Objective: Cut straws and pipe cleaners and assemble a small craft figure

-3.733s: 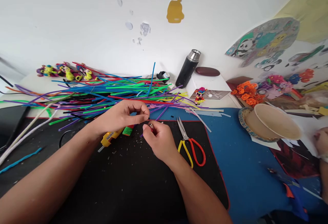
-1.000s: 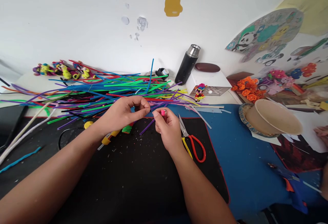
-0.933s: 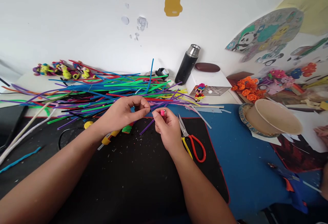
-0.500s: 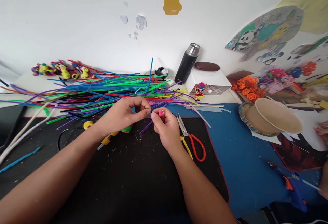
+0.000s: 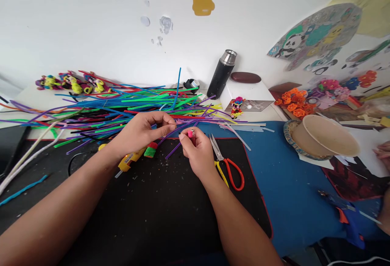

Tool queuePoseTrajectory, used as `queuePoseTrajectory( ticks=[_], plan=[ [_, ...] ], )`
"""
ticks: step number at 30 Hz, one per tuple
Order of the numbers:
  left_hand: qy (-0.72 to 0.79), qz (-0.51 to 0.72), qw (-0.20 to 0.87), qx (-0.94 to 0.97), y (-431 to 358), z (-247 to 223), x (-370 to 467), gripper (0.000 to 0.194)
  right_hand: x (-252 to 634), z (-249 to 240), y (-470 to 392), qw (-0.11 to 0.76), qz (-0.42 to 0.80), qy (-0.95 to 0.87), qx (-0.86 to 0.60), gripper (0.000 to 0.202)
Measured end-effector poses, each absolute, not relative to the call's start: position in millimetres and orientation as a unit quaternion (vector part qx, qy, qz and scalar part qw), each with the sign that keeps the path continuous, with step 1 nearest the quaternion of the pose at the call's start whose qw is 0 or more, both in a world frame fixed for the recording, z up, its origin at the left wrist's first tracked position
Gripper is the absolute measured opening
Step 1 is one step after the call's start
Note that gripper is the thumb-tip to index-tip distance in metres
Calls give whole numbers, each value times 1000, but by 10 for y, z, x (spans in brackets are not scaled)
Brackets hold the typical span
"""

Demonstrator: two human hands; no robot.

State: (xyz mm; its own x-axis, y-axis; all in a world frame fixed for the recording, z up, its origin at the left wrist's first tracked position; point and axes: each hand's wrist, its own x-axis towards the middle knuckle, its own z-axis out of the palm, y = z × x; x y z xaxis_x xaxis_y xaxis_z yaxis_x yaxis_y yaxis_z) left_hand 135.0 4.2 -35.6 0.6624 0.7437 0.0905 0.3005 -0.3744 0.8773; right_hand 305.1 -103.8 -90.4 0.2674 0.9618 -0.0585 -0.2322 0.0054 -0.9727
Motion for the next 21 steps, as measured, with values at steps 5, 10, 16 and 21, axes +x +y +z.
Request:
queuePoseTrajectory(
  ticks=[5, 10, 16, 21],
  plan=[
    [307, 255, 464, 791, 84, -392, 1304, 36, 3044, -876, -1040, 611, 498, -351, -505, 31],
    [286, 251, 488, 785, 60, -435, 1304, 32, 3044, -878, -1039, 610, 502, -349, -503, 29],
    [292, 226, 487, 791, 41, -417, 1340, 28, 3039, -895, -1041, 608, 501, -352, -505, 30],
    [297, 210, 482, 797, 41, -408, 1331, 27, 3036, -886, -1041, 607, 503, -350, -507, 33]
  ],
)
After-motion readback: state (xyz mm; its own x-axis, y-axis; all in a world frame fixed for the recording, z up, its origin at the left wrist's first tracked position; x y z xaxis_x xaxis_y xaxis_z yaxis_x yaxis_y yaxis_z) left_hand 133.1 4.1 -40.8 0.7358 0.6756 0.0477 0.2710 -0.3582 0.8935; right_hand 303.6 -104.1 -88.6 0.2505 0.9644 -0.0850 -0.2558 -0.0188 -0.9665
